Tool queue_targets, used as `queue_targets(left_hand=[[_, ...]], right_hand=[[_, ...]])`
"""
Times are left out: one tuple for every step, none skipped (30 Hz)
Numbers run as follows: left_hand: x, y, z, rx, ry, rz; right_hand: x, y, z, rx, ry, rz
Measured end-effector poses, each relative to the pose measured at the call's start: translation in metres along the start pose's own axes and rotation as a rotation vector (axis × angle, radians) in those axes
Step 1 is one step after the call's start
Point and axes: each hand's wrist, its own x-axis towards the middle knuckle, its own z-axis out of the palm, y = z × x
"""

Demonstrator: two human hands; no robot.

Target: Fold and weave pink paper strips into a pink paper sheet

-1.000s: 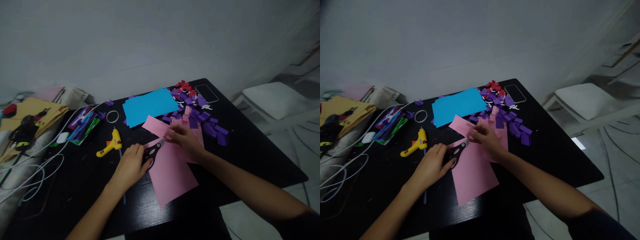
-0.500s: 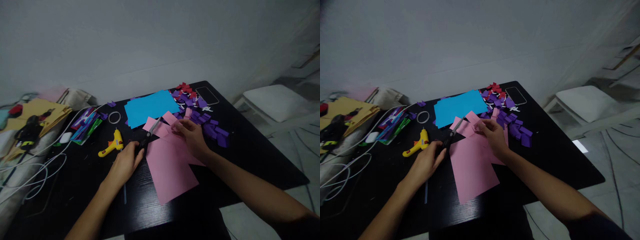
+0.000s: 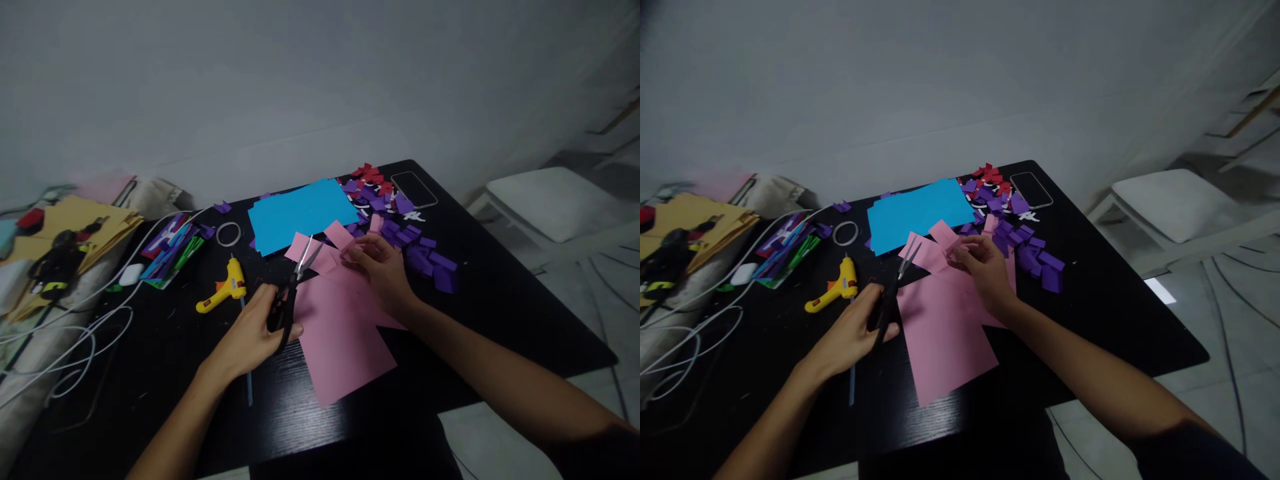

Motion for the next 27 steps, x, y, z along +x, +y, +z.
queue_targets(left_hand=[[0.0,-0.001,0.001,0.02,0.0,0.01],[0.001,-0.002,0.001,0.042,0.008,0.021],[0.002,-0.003,0.003,0.067,0.024,0.032],[0.003,-0.004,0.004,0.097,0.042,0.04],[0.004,-0.005,0.005,0.128,0.061,0.042],[0.004,-0.005,0.007,0.161,0.075,0.038],[0.005,-0.006,0.008,0.193,0.079,0.031],[0.005,-0.006,0.009,0.221,0.076,0.021],[0.004,-0.005,0.01,0.242,0.068,0.012],[0.004,-0.005,0.01,0.256,0.056,0.004],[0.004,-0.004,0.01,0.264,0.044,-0.002],[0.003,-0.004,0.011,0.267,0.033,-0.006],[0.003,-0.003,0.011,0.27,0.025,-0.009],[0.003,-0.003,0.011,0.273,0.02,-0.013],[0.003,-0.002,0.011,0.275,0.019,-0.017],[0.003,-0.002,0.011,0.276,0.018,-0.02],[0.003,-0.001,0.011,0.275,0.017,-0.02],[0.003,-0.001,0.012,0.273,0.017,-0.017],[0.003,-0.001,0.012,0.271,0.018,-0.011],[0.003,-0.001,0.013,0.268,0.017,-0.005],[0.003,-0.001,0.014,0.265,0.018,0.002],[0.003,-0.001,0.014,0.263,0.02,0.007],[0.003,-0.001,0.015,0.261,0.024,0.01],[0.003,0.0,0.015,0.26,0.027,0.012],[0.003,0.0,0.016,0.259,0.03,0.013],[0.003,0.0,0.016,0.258,0.031,0.014],[0.003,0.0,0.017,0.257,0.032,0.017]], right_hand=[[0.0,0.0,0.0,-0.002,0.001,0.002],[0.0,0.0,0.0,-0.005,0.001,0.005],[0.0,0.0,0.0,-0.008,0.0,0.007],[0.001,0.0,0.0,-0.009,0.0,0.008],[0.001,0.001,-0.001,-0.01,-0.001,0.01],[0.001,0.001,-0.001,-0.01,-0.002,0.011],[0.0,0.001,-0.001,-0.008,0.0,0.012],[0.0,0.002,0.0,-0.008,0.002,0.015],[-0.001,0.003,0.0,-0.011,0.003,0.019],[-0.003,0.003,0.001,-0.016,0.002,0.022],[-0.005,0.004,0.002,-0.019,-0.001,0.025],[-0.007,0.004,0.003,-0.025,-0.01,0.029],[-0.009,0.005,0.005,-0.032,-0.022,0.035],[-0.011,0.005,0.006,-0.041,-0.033,0.042],[-0.012,0.006,0.007,-0.051,-0.041,0.049],[-0.014,0.006,0.007,-0.06,-0.048,0.054],[-0.015,0.007,0.008,-0.068,-0.051,0.057],[-0.016,0.008,0.008,-0.073,-0.051,0.058],[-0.016,0.009,0.008,-0.077,-0.052,0.058],[-0.016,0.01,0.008,-0.082,-0.053,0.06],[-0.016,0.011,0.008,-0.087,-0.054,0.06],[-0.017,0.012,0.008,-0.089,-0.056,0.06],[-0.017,0.012,0.008,-0.088,-0.061,0.06],[-0.017,0.013,0.008,-0.086,-0.067,0.06],[-0.017,0.013,0.008,-0.082,-0.073,0.058],[-0.017,0.014,0.008,-0.078,-0.077,0.058],[-0.017,0.014,0.008,-0.076,-0.081,0.058]])
